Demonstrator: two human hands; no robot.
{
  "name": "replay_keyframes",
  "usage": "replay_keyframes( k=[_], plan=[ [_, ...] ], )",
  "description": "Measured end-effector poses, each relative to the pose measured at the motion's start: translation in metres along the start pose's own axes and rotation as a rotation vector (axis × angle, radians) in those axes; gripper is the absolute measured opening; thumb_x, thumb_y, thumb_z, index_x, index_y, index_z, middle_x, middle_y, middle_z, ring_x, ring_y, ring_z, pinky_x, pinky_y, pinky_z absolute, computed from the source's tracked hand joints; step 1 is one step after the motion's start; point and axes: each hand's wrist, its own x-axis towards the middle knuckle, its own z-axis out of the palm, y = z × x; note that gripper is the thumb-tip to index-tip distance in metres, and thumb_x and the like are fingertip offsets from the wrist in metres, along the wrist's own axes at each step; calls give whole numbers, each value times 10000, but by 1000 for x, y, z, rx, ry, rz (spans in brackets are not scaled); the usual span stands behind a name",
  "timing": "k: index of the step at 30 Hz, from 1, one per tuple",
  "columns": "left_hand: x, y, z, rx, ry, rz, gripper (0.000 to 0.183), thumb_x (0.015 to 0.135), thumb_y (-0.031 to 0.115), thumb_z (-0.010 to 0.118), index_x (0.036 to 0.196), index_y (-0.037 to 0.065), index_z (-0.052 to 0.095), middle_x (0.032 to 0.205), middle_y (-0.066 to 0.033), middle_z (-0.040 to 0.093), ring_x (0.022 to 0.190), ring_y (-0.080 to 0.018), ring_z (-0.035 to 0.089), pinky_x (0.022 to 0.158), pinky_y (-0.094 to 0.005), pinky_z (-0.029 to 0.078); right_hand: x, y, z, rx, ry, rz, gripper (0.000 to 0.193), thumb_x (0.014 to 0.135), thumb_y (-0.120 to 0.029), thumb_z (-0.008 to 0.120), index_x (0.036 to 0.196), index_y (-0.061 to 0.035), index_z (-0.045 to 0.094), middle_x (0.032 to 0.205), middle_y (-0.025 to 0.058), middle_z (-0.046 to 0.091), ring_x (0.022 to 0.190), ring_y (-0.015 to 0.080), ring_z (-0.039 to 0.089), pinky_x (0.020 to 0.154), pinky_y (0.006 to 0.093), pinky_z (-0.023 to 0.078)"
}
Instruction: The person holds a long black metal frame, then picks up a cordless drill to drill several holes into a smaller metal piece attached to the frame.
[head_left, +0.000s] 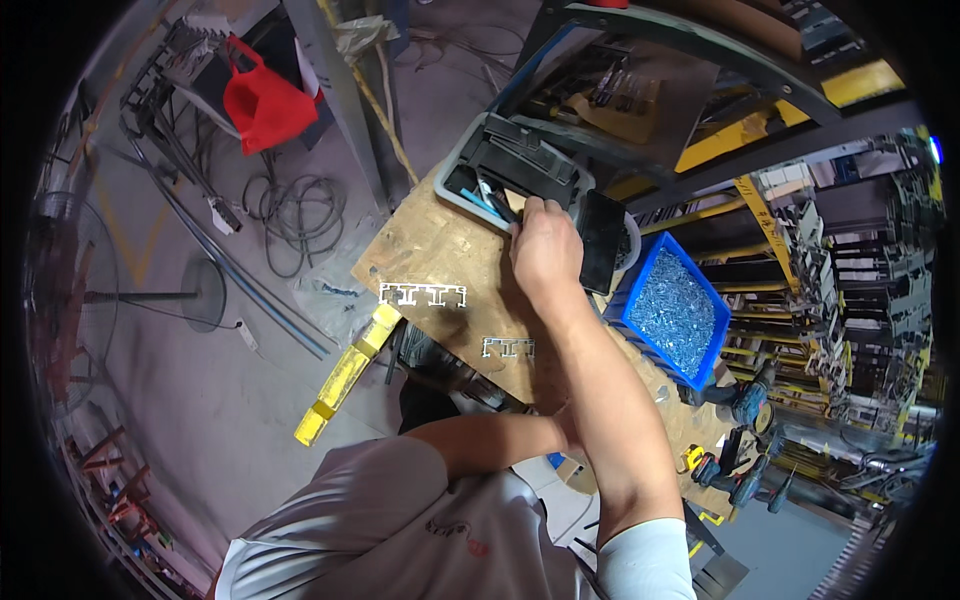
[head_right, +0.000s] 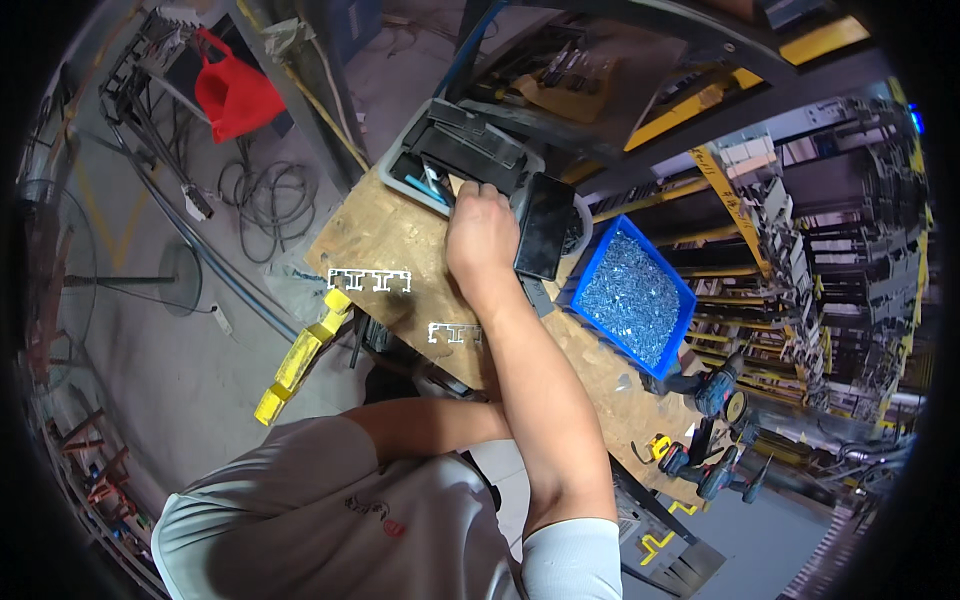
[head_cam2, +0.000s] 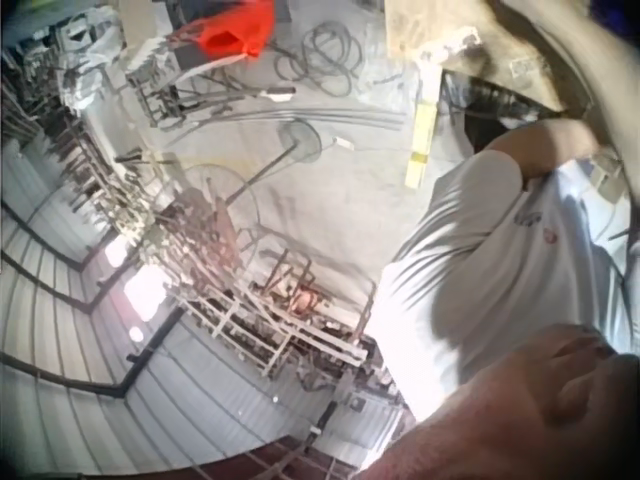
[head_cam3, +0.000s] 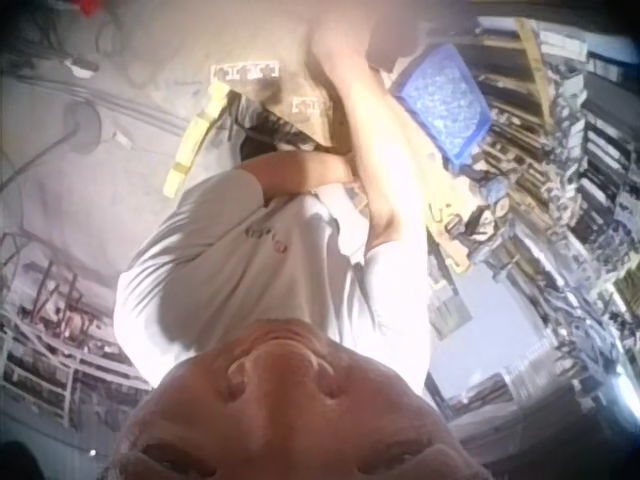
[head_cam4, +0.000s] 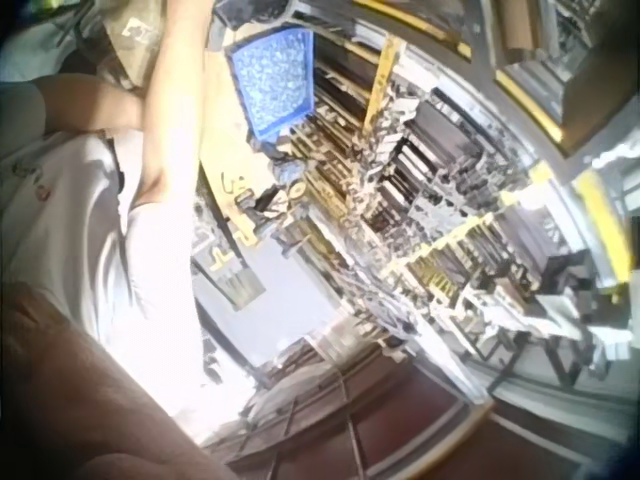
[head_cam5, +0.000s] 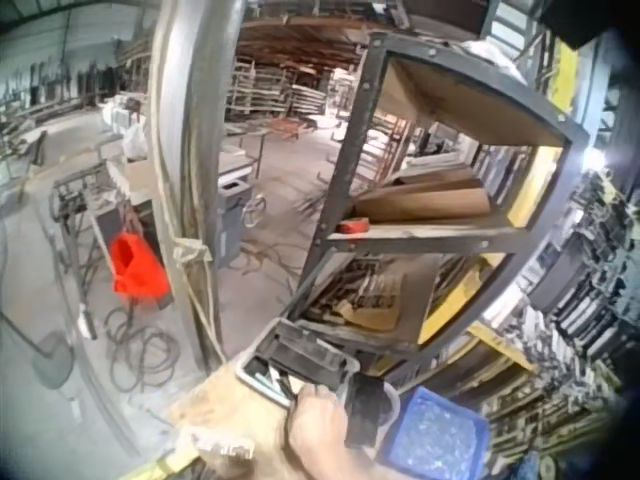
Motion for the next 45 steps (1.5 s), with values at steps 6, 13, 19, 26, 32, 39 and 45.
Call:
replay_keyframes(
  k=[6, 13, 19, 26, 32, 39, 45],
  plan=[
    [23, 15, 4, 811, -254, -151, 162, 918, 248, 587, 921, 102, 656, 938, -81, 683, 857, -229, 656, 720, -351, 491, -147, -5, -81, 327, 267, -50, 199, 874, -44, 761, 1049, 13, 687, 1002, 185, 690, 921, 396, 669, 848, 447, 545],
    [45, 59, 2, 902, -427, -92, 423, 843, 475, 751, 914, 60, 719, 904, -197, 695, 850, -378, 690, 727, -527, 534, -444, 81, -115, 497, 386, 799, 118, 886, -28, 741, 999, -11, 712, 924, 169, 727, 820, 331, 713, 767, 405, 575],
    [26, 52, -19, 1172, -280, -61, 449, 743, 331, 848, 1042, 38, 686, 1013, -216, 705, 991, -415, 660, 856, -501, 530, -635, 88, -90, 667, 613, 1038, 184, 940, -146, 731, 1054, -2, 718, 901, 205, 723, 676, 308, 712, 644, 382, 546],
    [54, 83, 14, 1577, -429, -179, 455, 694, 357, 824, 951, 12, 676, 960, -228, 725, 950, -409, 706, 841, -511, 566, -780, 72, -65, 648, 537, 1204, 255, 964, -270, 685, 1110, -62, 709, 983, 192, 726, 922, 395, 697, 842, 487, 548],
    [54, 94, 12, 1580, -413, -258, 520, 676, 324, 862, 1035, -6, 681, 1024, -260, 717, 1008, -434, 691, 885, -502, 559, -840, 107, -90, 602, 526, 1279, 266, 958, -276, 687, 1124, -71, 713, 1002, 196, 736, 927, 414, 700, 824, 498, 556],
    [39, 139, 142, 1194, -165, 416, 515, 760, 120, 799, 1221, -37, 631, 1061, -228, 645, 1032, -405, 624, 935, -468, 517, -869, 163, -102, 531, 543, 1280, 287, 954, -259, 684, 1125, -29, 693, 1002, 212, 721, 924, 434, 690, 823, 513, 547],
    [-16, 42, 326, 72, -230, -502, 198, 958, 104, 604, 934, -47, 729, 938, -89, 713, 818, -167, 659, 769, -330, 532, -839, 247, -149, 375, 275, 1122, 310, 969, -234, 646, 1195, -23, 655, 1148, 214, 692, 1023, 432, 667, 861, 514, 543]
  ],
)
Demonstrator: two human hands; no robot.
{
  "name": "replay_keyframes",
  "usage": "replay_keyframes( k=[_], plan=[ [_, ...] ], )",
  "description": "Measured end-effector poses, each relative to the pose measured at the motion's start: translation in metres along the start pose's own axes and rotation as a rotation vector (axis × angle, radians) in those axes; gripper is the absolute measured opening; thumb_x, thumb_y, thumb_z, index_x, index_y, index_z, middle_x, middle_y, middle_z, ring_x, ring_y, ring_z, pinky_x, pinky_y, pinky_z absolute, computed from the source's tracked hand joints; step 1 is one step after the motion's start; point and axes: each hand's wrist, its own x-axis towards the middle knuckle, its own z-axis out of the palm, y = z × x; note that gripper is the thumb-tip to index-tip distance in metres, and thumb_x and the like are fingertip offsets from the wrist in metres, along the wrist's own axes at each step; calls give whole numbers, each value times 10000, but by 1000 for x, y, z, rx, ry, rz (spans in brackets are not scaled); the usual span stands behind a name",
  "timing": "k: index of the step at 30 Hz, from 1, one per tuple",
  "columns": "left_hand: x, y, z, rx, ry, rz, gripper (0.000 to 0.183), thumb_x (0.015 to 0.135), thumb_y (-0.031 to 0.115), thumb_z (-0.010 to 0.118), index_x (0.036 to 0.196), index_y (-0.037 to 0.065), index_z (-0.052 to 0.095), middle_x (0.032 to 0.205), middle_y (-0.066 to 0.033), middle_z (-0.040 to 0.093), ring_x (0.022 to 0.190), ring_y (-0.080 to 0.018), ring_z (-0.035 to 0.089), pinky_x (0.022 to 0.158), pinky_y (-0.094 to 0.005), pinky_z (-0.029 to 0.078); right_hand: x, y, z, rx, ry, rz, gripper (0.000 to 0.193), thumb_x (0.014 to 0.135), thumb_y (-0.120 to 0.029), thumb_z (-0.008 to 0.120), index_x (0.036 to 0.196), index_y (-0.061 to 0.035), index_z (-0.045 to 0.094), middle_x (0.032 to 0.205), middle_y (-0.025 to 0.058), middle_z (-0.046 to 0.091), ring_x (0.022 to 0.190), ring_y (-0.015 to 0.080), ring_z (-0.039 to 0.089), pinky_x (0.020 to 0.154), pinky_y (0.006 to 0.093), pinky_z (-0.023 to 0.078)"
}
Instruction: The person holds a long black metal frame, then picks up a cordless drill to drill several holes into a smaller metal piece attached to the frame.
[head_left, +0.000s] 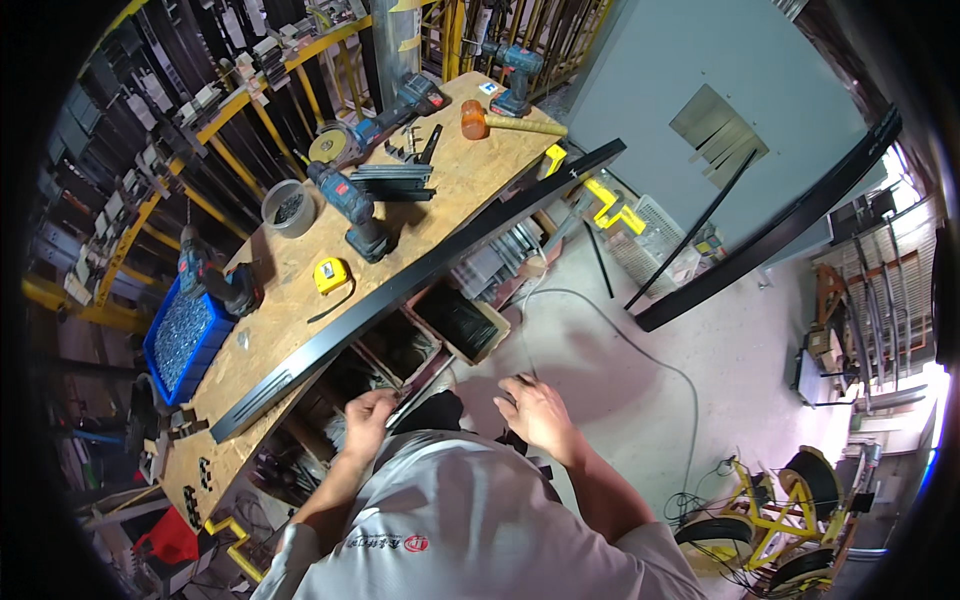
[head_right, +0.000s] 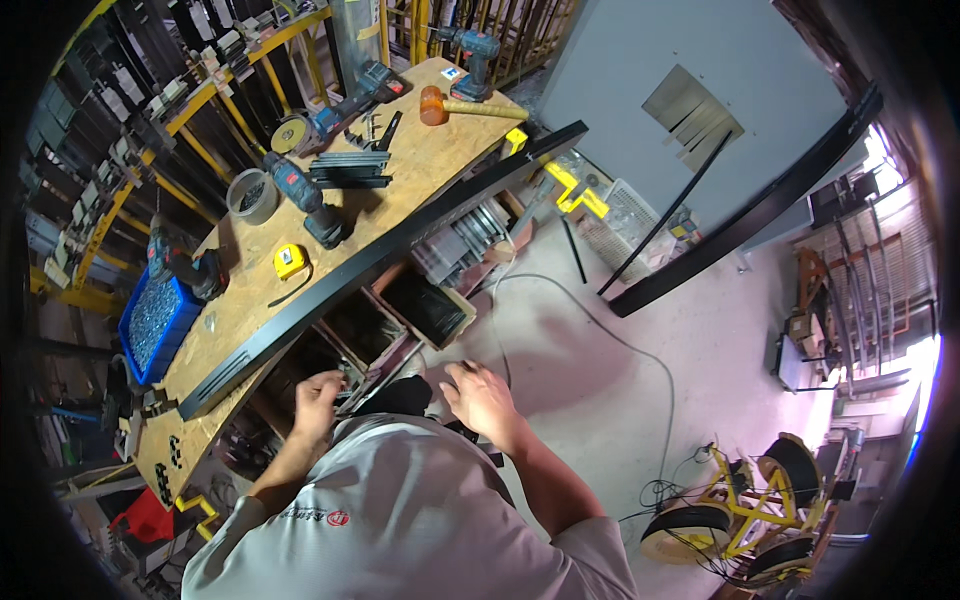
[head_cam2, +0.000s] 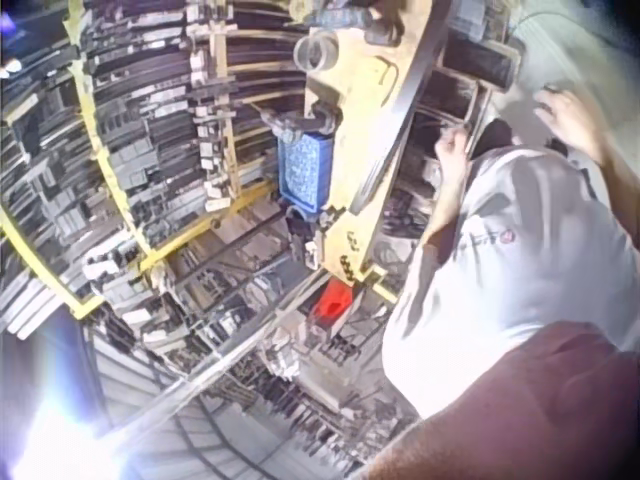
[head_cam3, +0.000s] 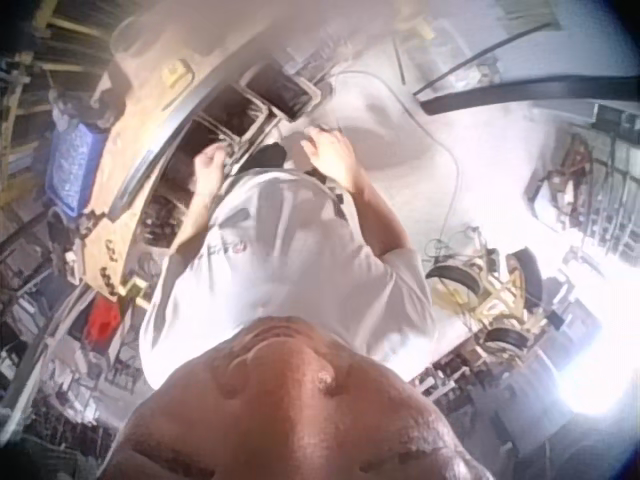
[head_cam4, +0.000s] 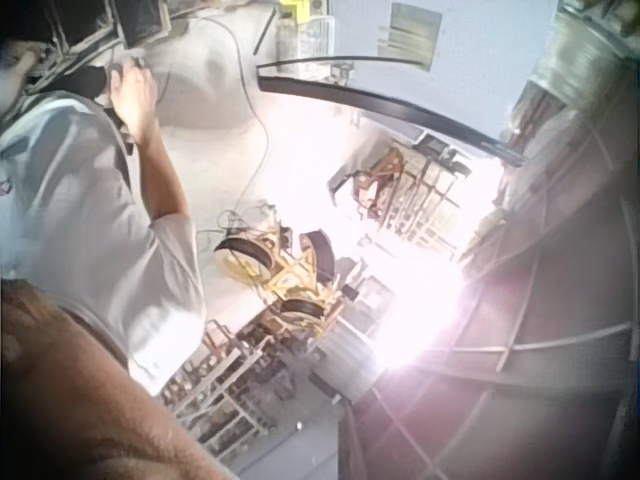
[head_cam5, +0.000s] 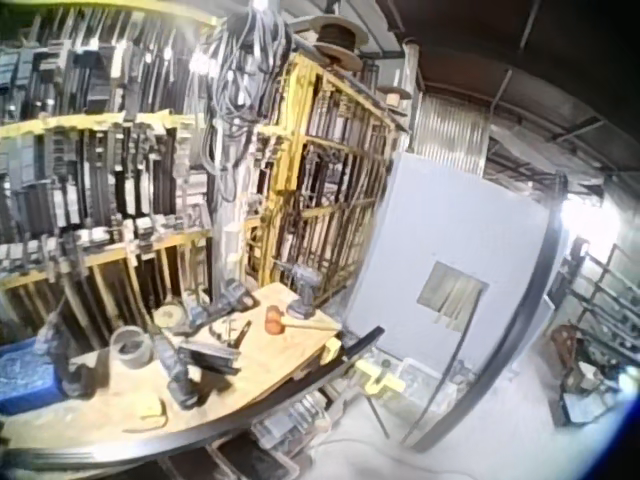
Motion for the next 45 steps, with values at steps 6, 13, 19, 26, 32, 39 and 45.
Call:
replay_keyframes(
  k=[6, 13, 19, 26, 32, 39, 45],
  plan=[
    [80, -47, 42, -888, 59, -432, 207, 1005, 189, 598, 1022, 6, 693, 924, -77, 731, 849, -189, 689, 789, -336, 570, 116, -21, -46, -210, 178, -251, 376, 891, -178, 729, 1219, -12, 652, 1230, 202, 646, 1121, 386, 639, 939, 440, 546],
    [127, -83, 43, -1225, 249, -418, 73, 961, 40, 639, 992, 29, 704, 949, -92, 719, 826, -199, 695, 746, -307, 596, 230, 50, -72, -345, 119, -428, 791, 757, -112, 835, 1453, 30, 489, 1487, 257, 504, 1413, 454, 434, 1186, 545, 342],
    [138, -64, 52, -1472, 313, -110, 153, 981, 47, 629, 1101, -21, 697, 1030, -129, 711, 932, -235, 689, 812, -349, 583, 312, 59, -100, -554, -33, -777, 708, 689, -159, 879, 1300, 42, 581, 1248, 265, 589, 1201, 460, 538, 1067, 538, 405],
    [154, -56, 82, -1472, 581, 7, 199, 974, 83, 547, 1056, 13, 714, 1017, -76, 735, 874, -189, 692, 736, -293, 573, 349, 92, -100, -486, -89, -1053, 578, 712, -363, 898, 1091, -9, 644, 1035, 190, 660, 1002, 407, 616, 887, 497, 478],
    [102, 31, 125, -1232, 902, 78, 175, 989, 221, 631, 999, 63, 704, 1018, -33, 724, 946, -190, 690, 957, -379, 553, 331, 36, -186, -408, -440, -776, 510, 776, -309, 896, 1093, 37, 697, 994, 249, 734, 927, 415, 703, 857, 485, 548],
    [86, 95, 205, -1690, 790, 617, 505, 877, 369, 788, 1265, 62, 690, 1284, -92, 729, 1202, -280, 669, 1137, -505, 478, 376, 109, -209, 62, -1393, -95, 320, 1085, -266, 596, 1133, 20, 732, 975, 5, 734, 836, 107, 656, 758, 281, 540],
    [95, 100, 222, -1583, 888, 485, 327, 933, 259, 749, 1157, 23, 724, 1082, -88, 775, 1004, -229, 735, 998, -423, 567, 403, 187, -169, 46, -1437, 149, 523, 1109, -470, 489, 1274, -9, 672, 1143, 73, 727, 879, 158, 697, 795, 323, 576]
  ],
)
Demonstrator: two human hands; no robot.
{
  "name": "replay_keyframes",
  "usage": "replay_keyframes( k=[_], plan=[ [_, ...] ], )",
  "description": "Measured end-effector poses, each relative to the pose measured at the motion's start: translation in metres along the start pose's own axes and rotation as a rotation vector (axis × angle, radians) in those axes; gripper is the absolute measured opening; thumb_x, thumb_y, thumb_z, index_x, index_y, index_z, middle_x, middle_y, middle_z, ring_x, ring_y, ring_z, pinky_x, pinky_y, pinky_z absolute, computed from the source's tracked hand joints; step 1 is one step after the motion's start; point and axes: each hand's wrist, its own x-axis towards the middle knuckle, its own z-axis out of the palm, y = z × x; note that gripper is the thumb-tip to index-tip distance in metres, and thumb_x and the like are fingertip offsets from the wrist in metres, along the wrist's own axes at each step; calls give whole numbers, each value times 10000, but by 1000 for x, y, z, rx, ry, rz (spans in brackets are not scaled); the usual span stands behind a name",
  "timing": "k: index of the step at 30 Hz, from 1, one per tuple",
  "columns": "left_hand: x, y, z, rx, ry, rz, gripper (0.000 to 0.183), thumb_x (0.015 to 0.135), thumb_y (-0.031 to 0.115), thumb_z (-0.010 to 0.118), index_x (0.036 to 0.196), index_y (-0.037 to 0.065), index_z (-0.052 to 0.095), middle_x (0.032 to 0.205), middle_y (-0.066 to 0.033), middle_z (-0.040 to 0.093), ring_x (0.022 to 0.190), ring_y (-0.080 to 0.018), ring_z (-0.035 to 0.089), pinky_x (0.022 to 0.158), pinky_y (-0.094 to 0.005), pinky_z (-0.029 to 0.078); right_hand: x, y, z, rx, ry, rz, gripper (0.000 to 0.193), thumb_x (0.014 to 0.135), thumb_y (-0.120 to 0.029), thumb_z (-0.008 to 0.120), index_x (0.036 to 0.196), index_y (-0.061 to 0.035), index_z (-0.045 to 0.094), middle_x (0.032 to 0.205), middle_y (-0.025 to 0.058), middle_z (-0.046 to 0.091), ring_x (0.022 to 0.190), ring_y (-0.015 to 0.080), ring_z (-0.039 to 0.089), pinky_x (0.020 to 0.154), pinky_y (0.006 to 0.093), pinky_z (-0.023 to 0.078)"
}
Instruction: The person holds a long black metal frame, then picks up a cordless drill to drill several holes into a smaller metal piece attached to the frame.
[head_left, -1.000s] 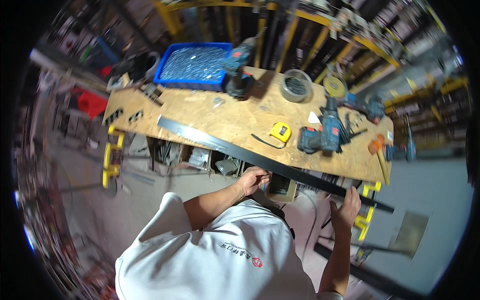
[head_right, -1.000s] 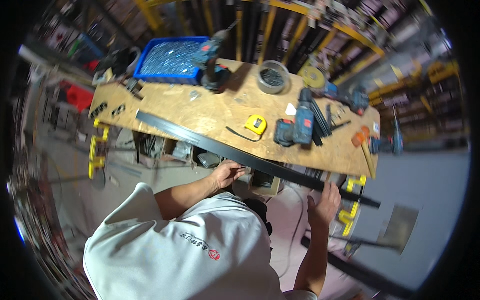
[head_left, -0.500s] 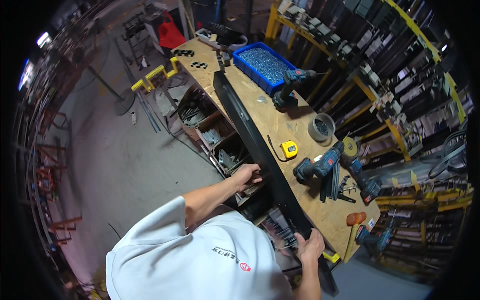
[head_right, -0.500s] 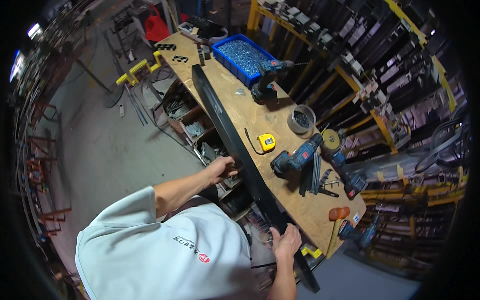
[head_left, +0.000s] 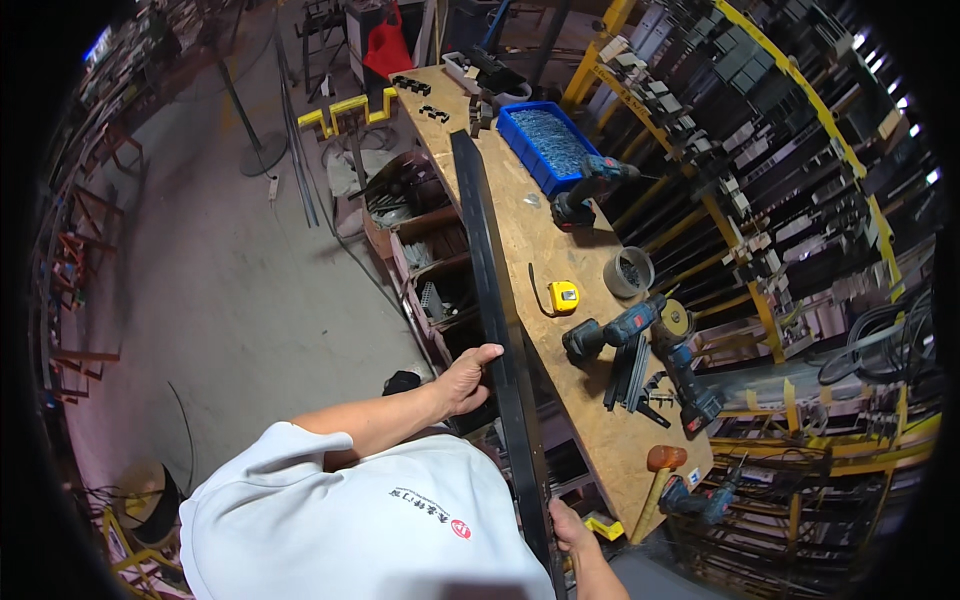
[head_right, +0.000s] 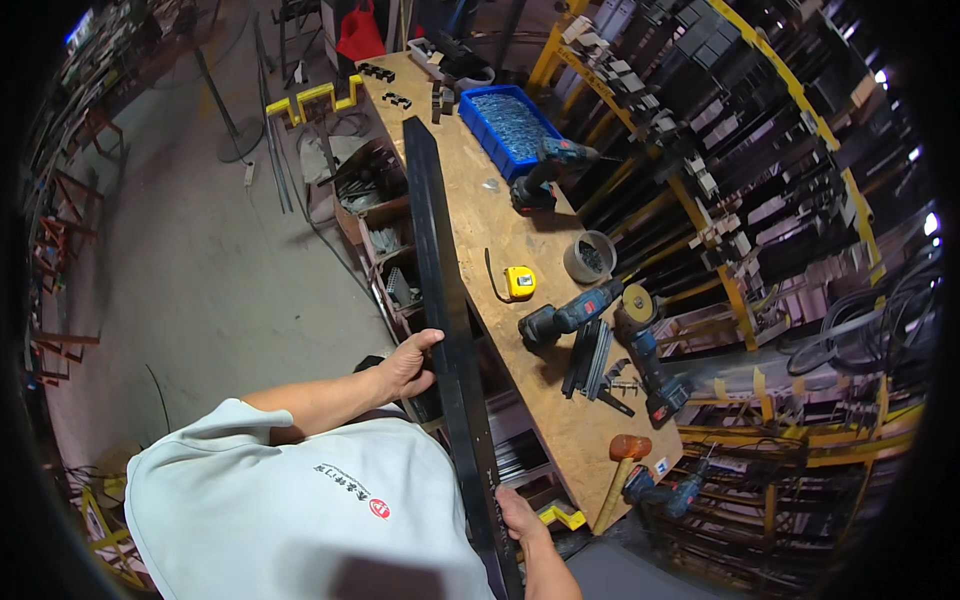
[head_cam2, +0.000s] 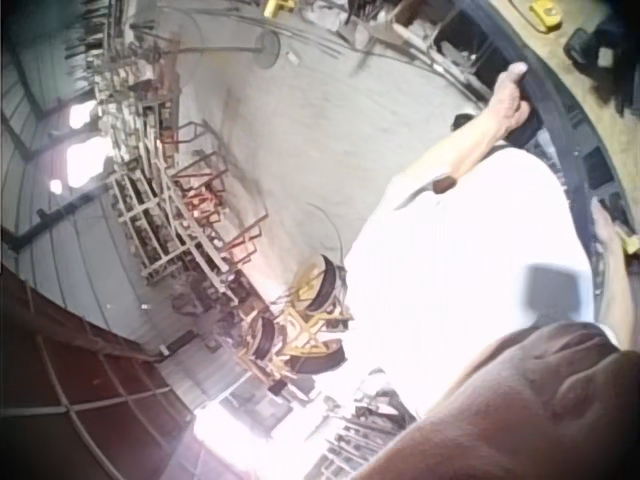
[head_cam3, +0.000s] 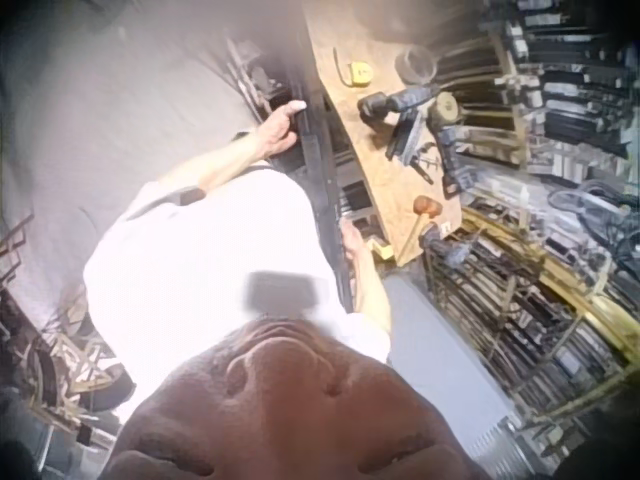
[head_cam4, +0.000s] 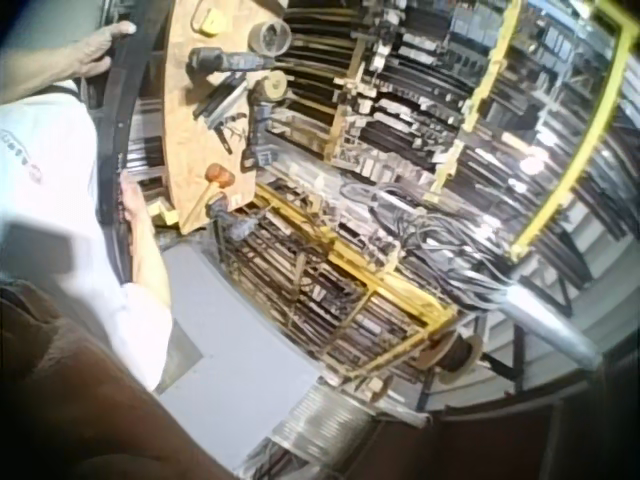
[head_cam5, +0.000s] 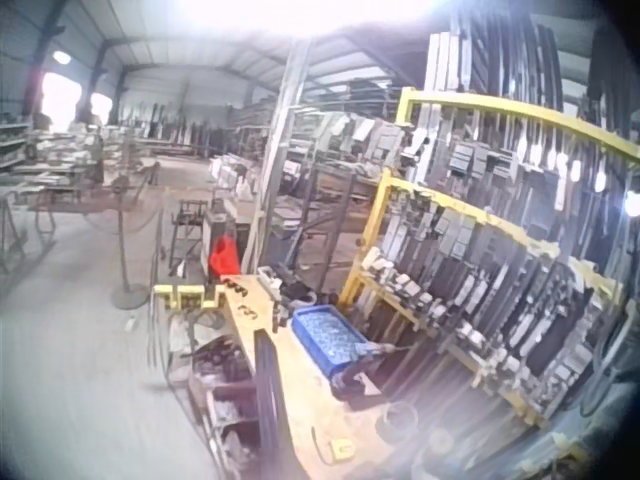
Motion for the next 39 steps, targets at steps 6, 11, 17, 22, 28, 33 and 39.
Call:
replay_keyframes(
  k=[6, 11, 17, 22, 28, 33, 39],
  plan=[
    [20, -27, -4, 161, 232, 4, 313, 952, 234, 739, 1076, -53, 725, 1024, -129, 755, 924, -214, 707, 886, -358, 553, -8, -33, 3, 341, -467, 175, 713, 1076, -622, 412, 1425, -24, 581, 1237, 97, 715, 1094, 227, 697, 983, 359, 558],
    [11, -33, 13, 354, 344, 25, 367, 975, 200, 703, 1154, -118, 661, 1021, -145, 725, 913, -228, 692, 854, -369, 576, -27, -14, 25, 32, 28, -105, 559, 1099, -400, 481, 1512, -23, 495, 1374, 98, 649, 1221, 224, 635, 1090, 360, 480],
    [-2, -25, 31, 304, 326, 20, 402, 976, 195, 710, 1201, -128, 630, 1058, -168, 712, 947, -244, 682, 863, -371, 577, -47, -35, 41, -190, 44, -162, 709, 889, -125, 804, 1512, 8, 491, 1336, 52, 642, 1187, 155, 587, 1058, 323, 457],
    [-18, 29, 119, 317, 102, 249, 291, 981, 299, 708, 1001, 9, 725, 841, -16, 716, 681, -93, 617, 585, -241, 436, -99, -115, 70, -200, -25, -505, 930, 809, -88, 883, 1548, 90, 347, 1422, 121, 579, 1261, 178, 572, 1091, 331, 451],
    [-37, 93, 253, 409, -577, 506, 547, 1004, 425, 607, 1307, -31, 607, 1185, -105, 704, 1123, -174, 659, 985, -310, 497, -167, -209, 111, -258, -14, -876, 970, 821, -147, 902, 1547, 108, 312, 1352, 125, 595, 1201, 177, 593, 1052, 312, 479],
    [-83, 77, 298, 603, -860, 464, 889, 900, 285, 715, 1609, -33, 281, 1445, -86, 538, 1265, -164, 534, 1110, -341, 427, -183, -247, 143, -325, 168, -1217, 1021, 790, -226, 930, 1539, 110, 324, 1318, 125, 610, 1189, 188, 596, 1042, 314, 478],
    [-99, 75, 335, 491, -1176, 359, 964, 820, 137, 774, 1610, -14, 244, 1194, -3, 536, 823, -54, 528, 693, -230, 485, -100, -226, 149, -167, 486, -1594, 1069, 757, -249, 920, 1579, 41, 303, 1476, 151, 484, 1323, 265, 509, 1112, 426, 421]
  ],
)
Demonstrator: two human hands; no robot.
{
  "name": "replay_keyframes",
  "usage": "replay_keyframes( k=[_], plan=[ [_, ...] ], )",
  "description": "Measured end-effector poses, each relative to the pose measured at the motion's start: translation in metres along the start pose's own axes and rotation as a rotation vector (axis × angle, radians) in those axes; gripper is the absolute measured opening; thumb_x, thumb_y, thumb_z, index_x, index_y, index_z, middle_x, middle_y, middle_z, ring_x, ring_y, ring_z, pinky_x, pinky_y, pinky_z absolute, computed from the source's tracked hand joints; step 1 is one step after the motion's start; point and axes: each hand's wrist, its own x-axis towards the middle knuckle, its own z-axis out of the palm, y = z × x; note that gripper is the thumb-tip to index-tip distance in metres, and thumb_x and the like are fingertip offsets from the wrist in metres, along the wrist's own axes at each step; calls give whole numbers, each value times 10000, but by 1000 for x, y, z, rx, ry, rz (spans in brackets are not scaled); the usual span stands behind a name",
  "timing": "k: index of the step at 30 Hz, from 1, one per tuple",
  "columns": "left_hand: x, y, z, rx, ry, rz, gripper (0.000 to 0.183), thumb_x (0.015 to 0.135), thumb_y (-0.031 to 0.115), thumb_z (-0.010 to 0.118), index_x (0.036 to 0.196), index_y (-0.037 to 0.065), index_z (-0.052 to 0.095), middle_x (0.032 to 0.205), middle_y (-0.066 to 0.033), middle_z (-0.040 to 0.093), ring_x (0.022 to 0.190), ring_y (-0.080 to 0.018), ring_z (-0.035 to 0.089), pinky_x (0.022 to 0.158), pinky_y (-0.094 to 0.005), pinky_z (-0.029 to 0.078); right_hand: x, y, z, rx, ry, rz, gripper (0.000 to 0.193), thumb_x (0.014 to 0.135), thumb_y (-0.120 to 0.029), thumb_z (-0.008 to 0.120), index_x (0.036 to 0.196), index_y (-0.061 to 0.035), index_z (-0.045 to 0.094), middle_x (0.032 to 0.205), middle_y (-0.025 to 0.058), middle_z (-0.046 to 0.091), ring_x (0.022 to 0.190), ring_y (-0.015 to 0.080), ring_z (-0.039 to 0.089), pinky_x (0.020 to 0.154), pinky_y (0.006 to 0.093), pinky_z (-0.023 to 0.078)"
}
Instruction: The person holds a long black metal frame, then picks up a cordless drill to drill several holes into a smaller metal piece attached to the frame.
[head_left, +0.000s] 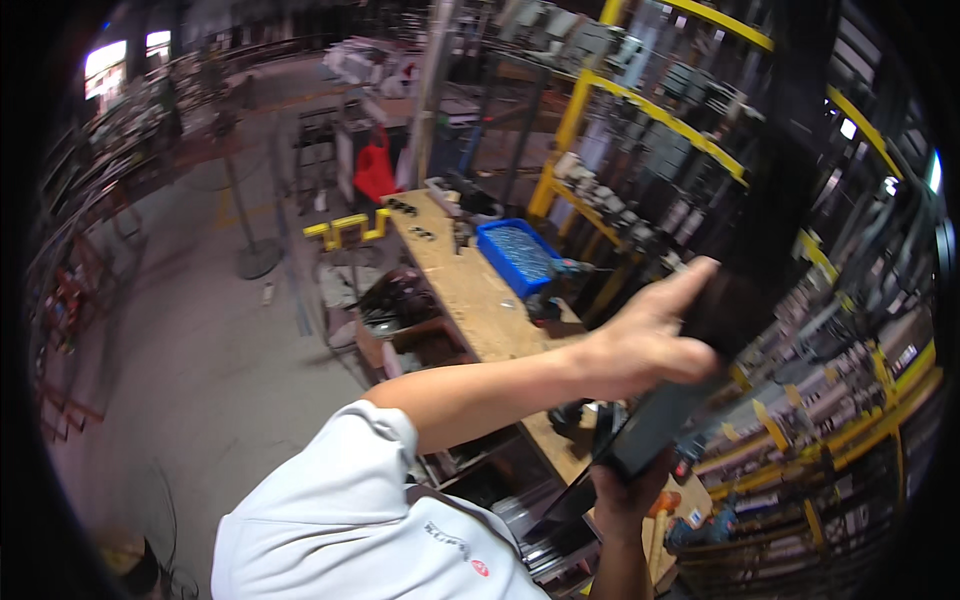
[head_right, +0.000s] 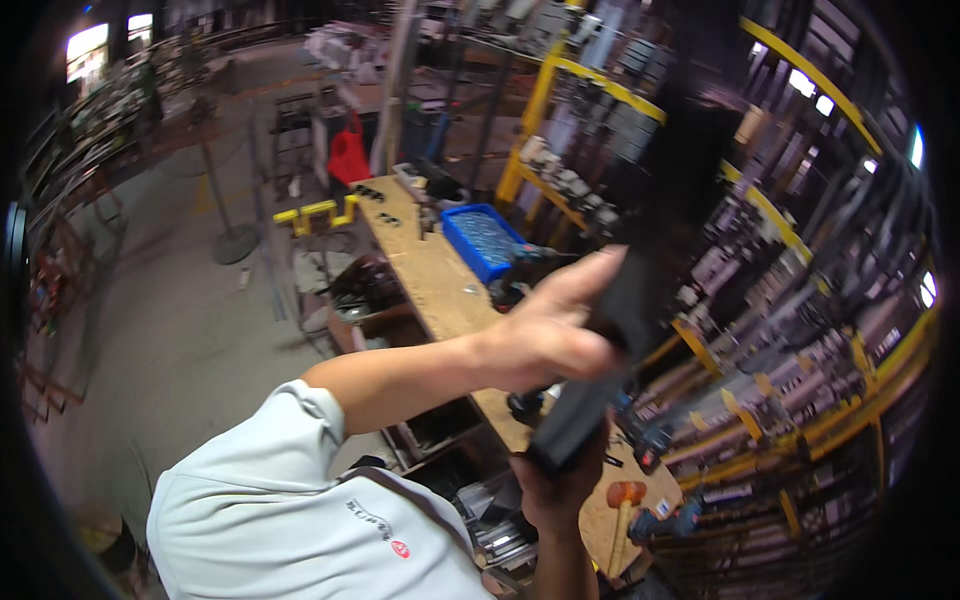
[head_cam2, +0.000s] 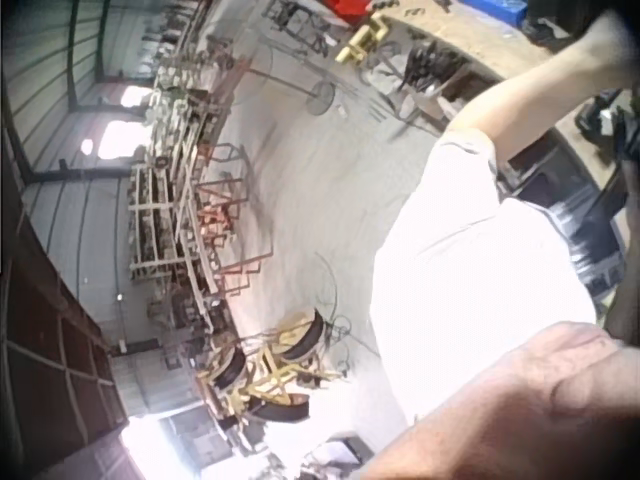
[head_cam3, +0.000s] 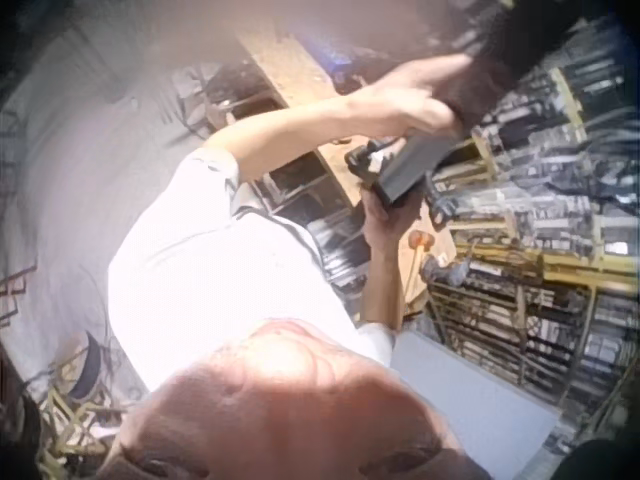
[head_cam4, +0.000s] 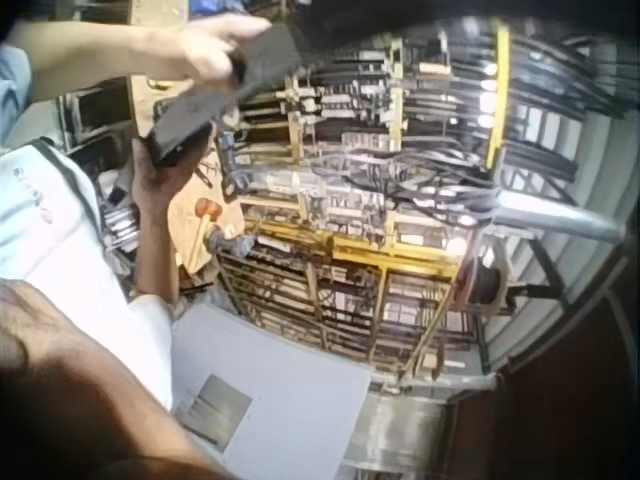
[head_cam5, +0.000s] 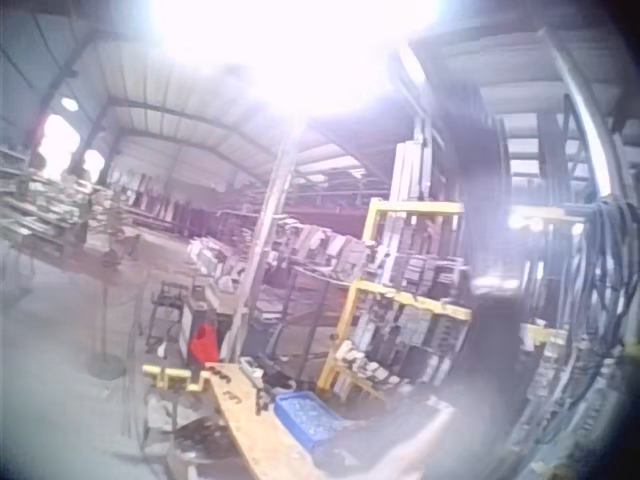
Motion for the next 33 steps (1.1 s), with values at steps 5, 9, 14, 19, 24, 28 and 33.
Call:
replay_keyframes(
  k=[5, 9, 14, 19, 24, 28, 33],
  plan=[
    [4, 5, 27, 228, -72, -255, 1284, 663, 287, 935, 1623, -90, 170, 1613, -212, 336, 1514, -302, 334, 1212, -375, 372, -18, 2, 28, 6, -2, 21, 799, 899, -263, 824, 1522, 23, 413, 1468, 150, 538, 1305, 265, 548, 1131, 410, 432],
    [0, -19, 21, 749, -342, -185, 1172, 598, 378, 917, 1489, -148, 368, 1415, -314, 517, 1338, -418, 519, 1104, -436, 451, -32, -14, 0, 62, 90, 246, 732, 894, -311, 821, 1448, 29, 483, 1390, 159, 582, 1250, 270, 578, 1098, 406, 457],
    [-40, -64, 2, 1000, -599, -415, 773, 764, 474, 865, 1369, 70, 603, 1376, -233, 621, 1298, -398, 585, 1106, -502, 443, -58, -17, -11, 150, 357, 384, 653, 890, -329, 829, 1360, 30, 551, 1283, 163, 633, 1159, 267, 622, 1059, 404, 485],
    [-90, -155, -36, 805, -806, -762, 852, 631, 450, 883, 1250, -91, 657, 1121, -308, 720, 1115, -463, 674, 983, -466, 523, -106, -15, -20, 300, 771, 457, 583, 886, -347, 838, 1272, 31, 620, 1175, 167, 684, 1068, 264, 666, 1020, 402, 513],
    [-143, -191, -66, 747, -923, -1152, 719, 689, 377, 832, 1274, -19, 702, 1211, -257, 723, 1162, -396, 670, 977, -454, 531, -174, 1, -11, 547, 1137, 485, 524, 882, -366, 847, 1184, 31, 688, 1068, 171, 735, 978, 261, 709, 981, 400, 540],
    [-172, -233, -75, 454, -1024, -1373, 770, 734, 381, 835, 1314, -89, 645, 1311, -303, 653, 1231, -413, 632, 1006, -471, 524, -236, 23, -4, 746, 1309, 419, 571, 869, -277, 823, 1294, 31, 599, 1222, 192, 658, 1122, 299, 647, 1068, 455, 490],
    [-184, -278, -73, 276, -1240, -1578, 650, 797, 382, 810, 1274, -40, 684, 1271, -201, 691, 1158, -348, 654, 975, -489, 527, -322, 59, -17, 870, 1223, 495, 512, 929, -264, 746, 1306, 56, 611, 1322, 216, 628, 1245, 333, 588, 1166, 485, 422]
  ],
)
